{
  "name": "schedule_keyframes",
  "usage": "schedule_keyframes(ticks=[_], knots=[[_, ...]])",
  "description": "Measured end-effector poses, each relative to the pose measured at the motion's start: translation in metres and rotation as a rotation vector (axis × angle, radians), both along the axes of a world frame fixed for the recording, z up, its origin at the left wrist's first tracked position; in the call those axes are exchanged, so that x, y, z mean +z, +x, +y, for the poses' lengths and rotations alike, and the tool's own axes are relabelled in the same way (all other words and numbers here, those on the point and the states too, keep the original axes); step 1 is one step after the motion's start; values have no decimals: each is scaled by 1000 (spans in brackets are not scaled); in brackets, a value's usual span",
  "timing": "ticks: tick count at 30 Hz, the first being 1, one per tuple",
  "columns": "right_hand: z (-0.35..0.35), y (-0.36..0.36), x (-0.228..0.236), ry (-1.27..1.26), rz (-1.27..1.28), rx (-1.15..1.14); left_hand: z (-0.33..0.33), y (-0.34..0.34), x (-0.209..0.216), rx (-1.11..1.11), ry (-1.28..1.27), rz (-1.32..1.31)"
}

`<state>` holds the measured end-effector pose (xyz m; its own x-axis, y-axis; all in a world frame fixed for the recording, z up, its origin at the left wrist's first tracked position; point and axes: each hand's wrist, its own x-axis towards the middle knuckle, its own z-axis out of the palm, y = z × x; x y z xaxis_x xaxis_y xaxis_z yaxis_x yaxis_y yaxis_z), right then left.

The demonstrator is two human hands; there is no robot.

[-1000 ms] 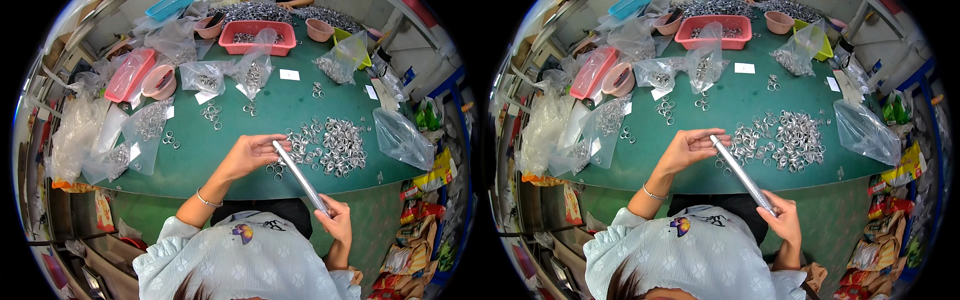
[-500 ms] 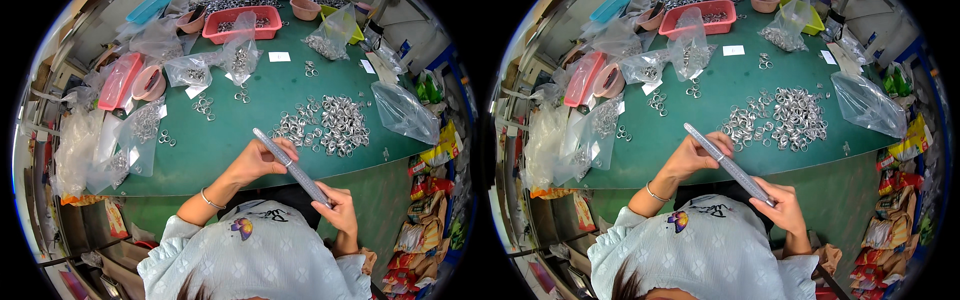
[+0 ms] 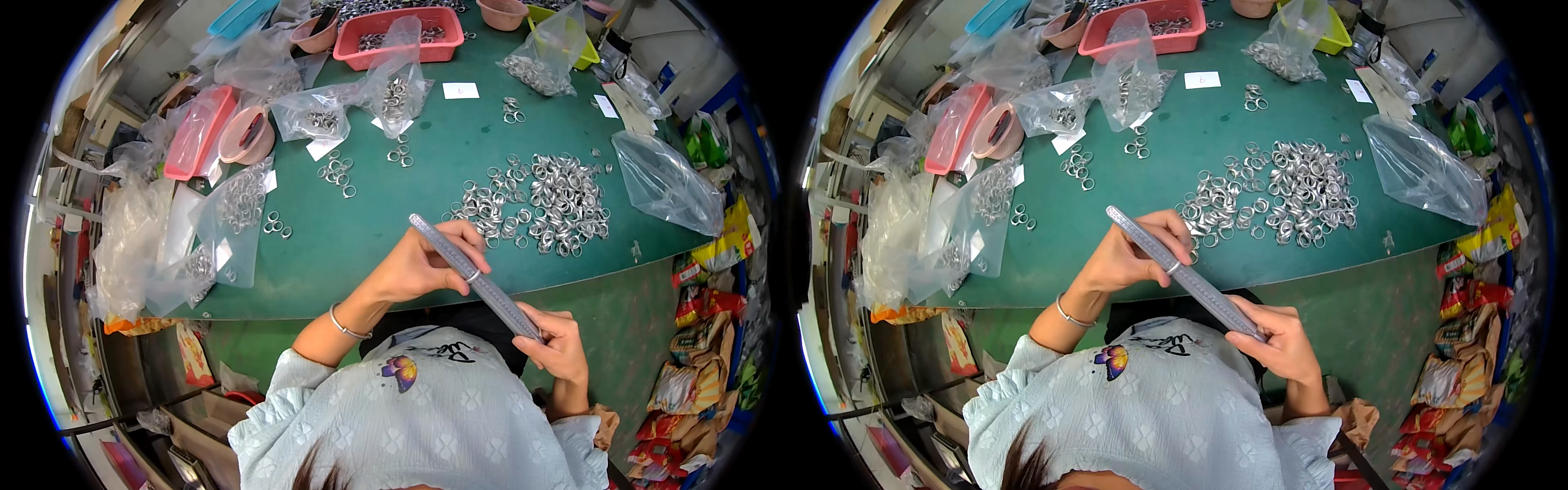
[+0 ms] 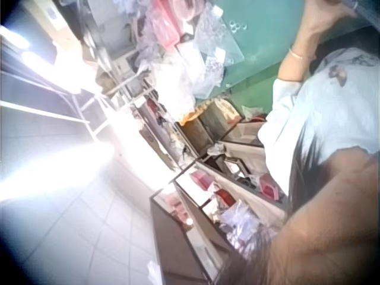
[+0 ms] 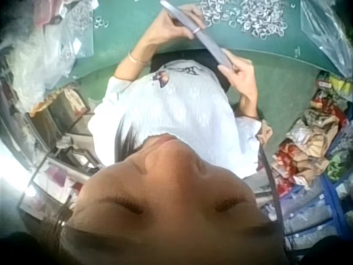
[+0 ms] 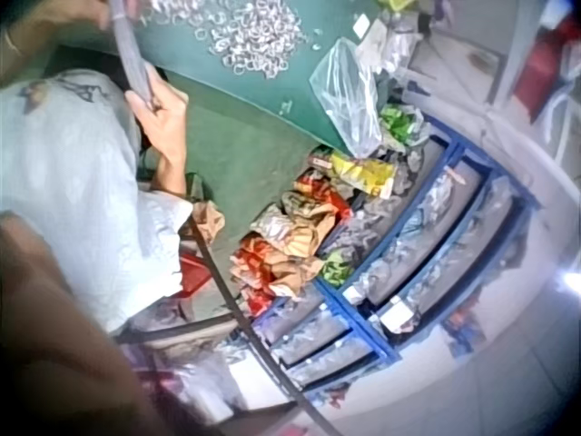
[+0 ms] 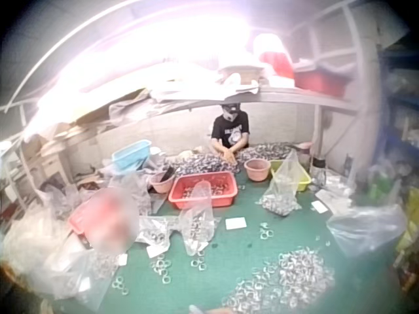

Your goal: The person uses a metal rod to thread small metal rings onto it, one by one, from a pile on a green workbench. They repeatedly pick up rings and slide them onto the rod, occasionally adjusting the stack of rings already on the tool.

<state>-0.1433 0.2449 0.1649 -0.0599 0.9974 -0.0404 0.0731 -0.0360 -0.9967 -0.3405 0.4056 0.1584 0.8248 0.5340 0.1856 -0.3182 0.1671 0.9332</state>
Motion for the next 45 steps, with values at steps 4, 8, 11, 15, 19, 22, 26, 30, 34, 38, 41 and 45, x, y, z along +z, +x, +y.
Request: schedule_keyframes(ticks=[4, 8, 11, 15, 19, 22, 26, 30, 34, 38, 41, 45], knots=[[2, 2, -3, -4, -63, 3, -4, 0, 5, 27, 17, -37], [9, 1, -18, 162, -59, -2, -8, 2, 17, 74, 102, -40], [13, 1, -28, 269, -48, 14, -8, 1, 21, 56, 137, -26], [11, 1, -30, 221, -48, 24, -8, 0, 22, 63, 116, 0], [6, 1, -17, 60, 0, 58, -8, 0, 16, 68, 12, -10], [6, -4, 3, -74, 110, 84, 0, -1, 1, 4, -34, -76], [6, -6, 27, -387, 445, 138, 1, 4, -13, -13, -168, -135], [12, -8, 39, -433, 666, 207, -6, 11, -13, 13, -361, -190], [18, -8, 44, -431, 752, 236, -9, 12, -14, -1, -436, -206], [22, -11, 52, -466, 803, 205, -8, 11, -17, -7, -484, -203], [26, -21, 60, -422, 695, 106, -8, 10, -18, -8, -510, -206], [26, -21, 60, -417, 686, 105, -9, 11, -15, 8, -523, -208]])
